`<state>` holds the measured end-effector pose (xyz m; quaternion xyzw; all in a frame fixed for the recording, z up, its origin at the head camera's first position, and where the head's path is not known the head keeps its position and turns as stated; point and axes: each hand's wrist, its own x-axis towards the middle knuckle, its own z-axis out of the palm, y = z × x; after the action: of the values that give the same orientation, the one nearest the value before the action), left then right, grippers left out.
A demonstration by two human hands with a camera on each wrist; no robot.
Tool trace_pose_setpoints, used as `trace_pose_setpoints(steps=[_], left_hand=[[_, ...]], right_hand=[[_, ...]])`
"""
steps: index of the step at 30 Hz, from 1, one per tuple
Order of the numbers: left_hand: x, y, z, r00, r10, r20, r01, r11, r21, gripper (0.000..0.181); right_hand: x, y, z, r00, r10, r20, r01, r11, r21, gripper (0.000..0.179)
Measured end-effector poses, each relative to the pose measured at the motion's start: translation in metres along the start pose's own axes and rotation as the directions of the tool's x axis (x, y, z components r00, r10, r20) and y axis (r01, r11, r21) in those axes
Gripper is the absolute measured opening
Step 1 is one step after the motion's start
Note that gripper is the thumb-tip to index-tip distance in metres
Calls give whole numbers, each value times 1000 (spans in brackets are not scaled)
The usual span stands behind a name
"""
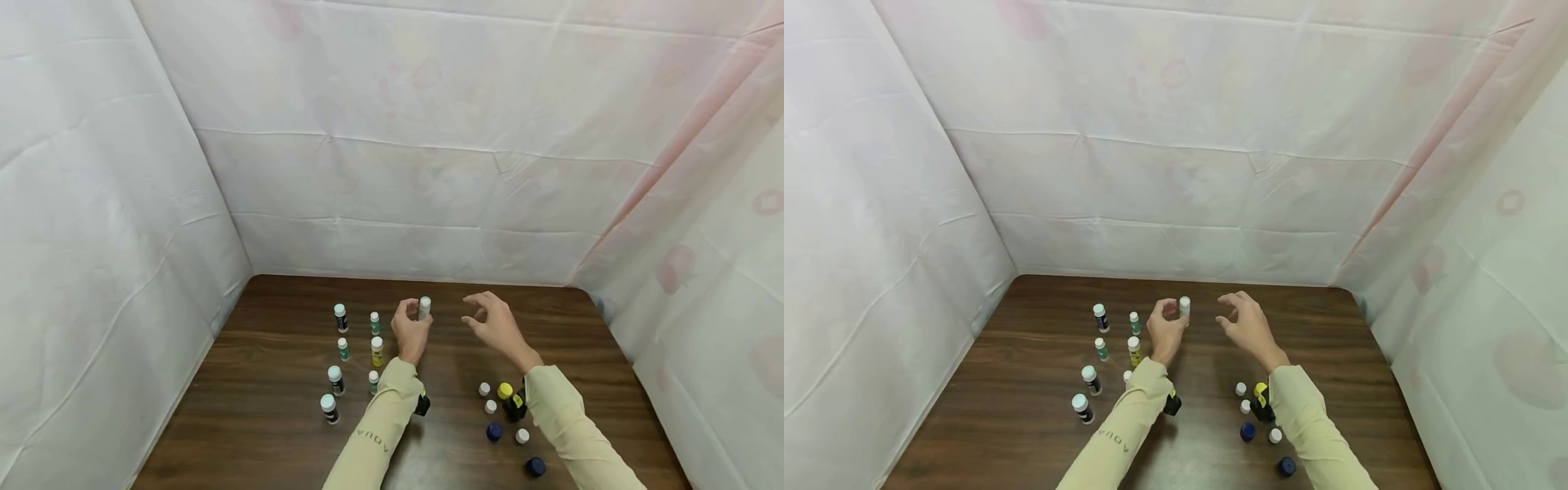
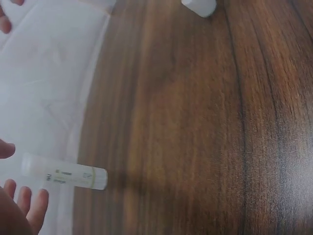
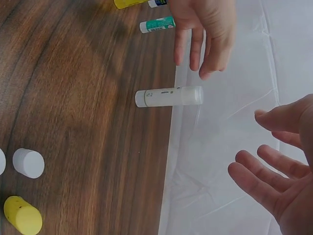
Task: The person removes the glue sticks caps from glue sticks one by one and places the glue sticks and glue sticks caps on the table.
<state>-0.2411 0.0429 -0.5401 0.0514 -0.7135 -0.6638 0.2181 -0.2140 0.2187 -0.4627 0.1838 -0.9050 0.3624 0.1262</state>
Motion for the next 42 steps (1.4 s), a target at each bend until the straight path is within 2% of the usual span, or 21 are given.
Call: trace_pose_setpoints(steps=[8,12,18,27,35,37,42], left_hand=[[7,-16,8,1000,11,-22,-11,1000,-25,36],[10,-25,7,1000,11,-18,-11,1000,-3,38],[13,-36,3,1000,-20,-12,20,1000,21,40],[19,-34,2,997,-50,58,47,998,51,42],[19,-24,15,989,-141,54,139,989,42,42],[19,-25,18,987,-151,52,147,987,64,41],[18,-31,14,980,-193,49,186,976,116,33]], right_hand=[[14,1,11,1000,4,26,-4,1000,-4,35],[19,-2,17,999,13,42,-13,1000,-7,36],[26,-7,24,997,33,68,-33,999,2,35],[36,-4,35,994,66,82,-66,998,-2,35],[39,-2,44,991,82,110,-80,997,-22,35],[40,-2,46,990,86,114,-84,996,-25,36],[42,-5,57,987,84,138,-84,996,-8,35]])
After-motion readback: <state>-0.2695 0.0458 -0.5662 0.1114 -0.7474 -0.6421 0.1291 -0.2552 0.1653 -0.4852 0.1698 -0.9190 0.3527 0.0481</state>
